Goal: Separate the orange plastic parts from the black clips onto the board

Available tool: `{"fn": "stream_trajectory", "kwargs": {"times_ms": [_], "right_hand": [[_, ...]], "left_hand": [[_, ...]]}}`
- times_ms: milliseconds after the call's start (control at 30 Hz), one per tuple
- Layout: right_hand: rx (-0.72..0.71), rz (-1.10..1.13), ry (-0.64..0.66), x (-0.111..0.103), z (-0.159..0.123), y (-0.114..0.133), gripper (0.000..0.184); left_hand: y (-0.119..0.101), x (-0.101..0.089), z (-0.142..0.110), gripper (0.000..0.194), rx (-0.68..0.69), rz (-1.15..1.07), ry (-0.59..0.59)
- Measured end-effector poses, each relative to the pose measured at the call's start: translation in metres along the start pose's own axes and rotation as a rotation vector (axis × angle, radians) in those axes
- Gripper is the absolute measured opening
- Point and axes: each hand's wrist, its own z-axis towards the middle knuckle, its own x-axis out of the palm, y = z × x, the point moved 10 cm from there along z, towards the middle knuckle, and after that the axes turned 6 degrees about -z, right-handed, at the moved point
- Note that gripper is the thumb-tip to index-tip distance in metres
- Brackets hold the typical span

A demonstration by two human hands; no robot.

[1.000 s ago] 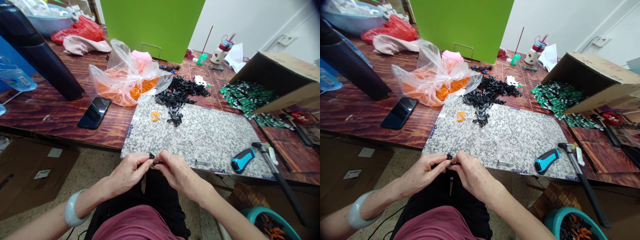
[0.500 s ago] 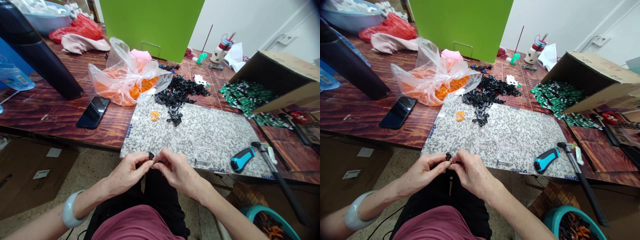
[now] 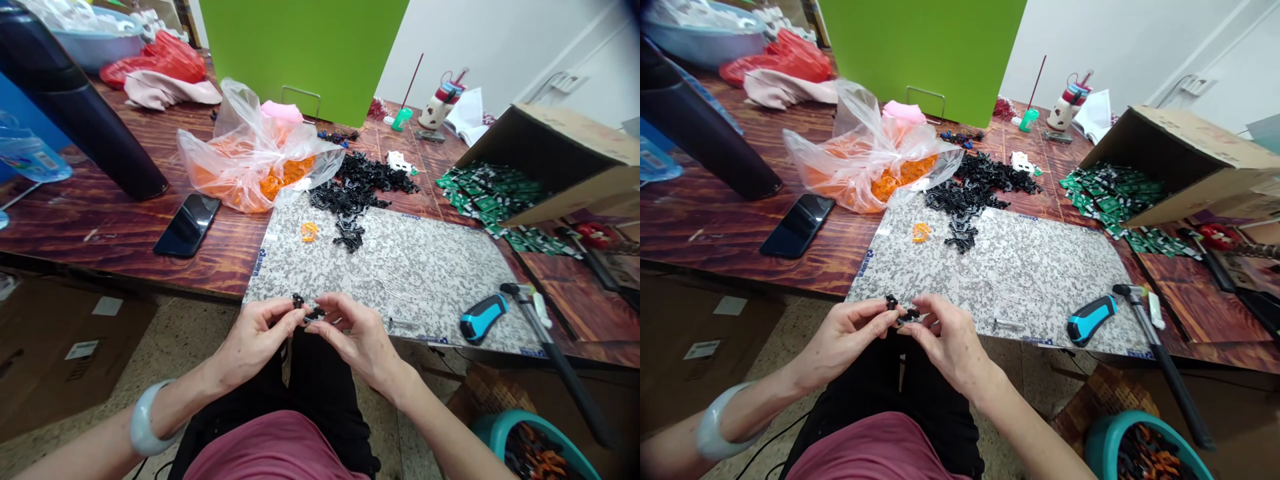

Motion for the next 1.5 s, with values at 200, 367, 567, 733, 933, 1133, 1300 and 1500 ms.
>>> {"fn": "stream_trajectory", "kwargs": {"times_ms": [200,367,567,733,933,1133,1300,1500], "right_hand": [[0.033,0.052,-0.001,0.001,0.001,-0.01,0.023],[0.135,0.272,0.008,0.011,-0.002,-0.018,0.025],[0.211,0.412,0.04,0.02,-0.004,-0.016,0.021],[0.271,0.359,0.092,0.018,-0.004,-0.017,0.02],[0.338,0.29,0.29,0.025,-0.005,-0.017,0.018],[0.277,0.122,0.387,0.02,-0.005,-0.008,0.025],[0.26,0.124,0.374,0.023,-0.009,-0.011,0.025],[0.272,0.096,0.313,0.024,-0.011,-0.018,0.025]], "left_hand": [[-0.003,0.001,-0.001,0.028,0.015,0.032,0.0],[-0.005,0.0,-0.002,0.028,0.05,0.035,-0.028],[-0.009,0.001,-0.003,0.031,0.095,0.128,-0.022],[-0.013,0.006,-0.007,0.031,0.15,0.188,0.017],[-0.011,0.01,-0.012,0.029,0.169,0.223,0.079],[-0.012,0.014,-0.018,0.031,0.144,0.202,0.127],[-0.014,0.017,-0.022,0.029,0.17,0.173,0.11],[-0.004,0.019,-0.018,0.029,0.113,0.168,0.1]]}}
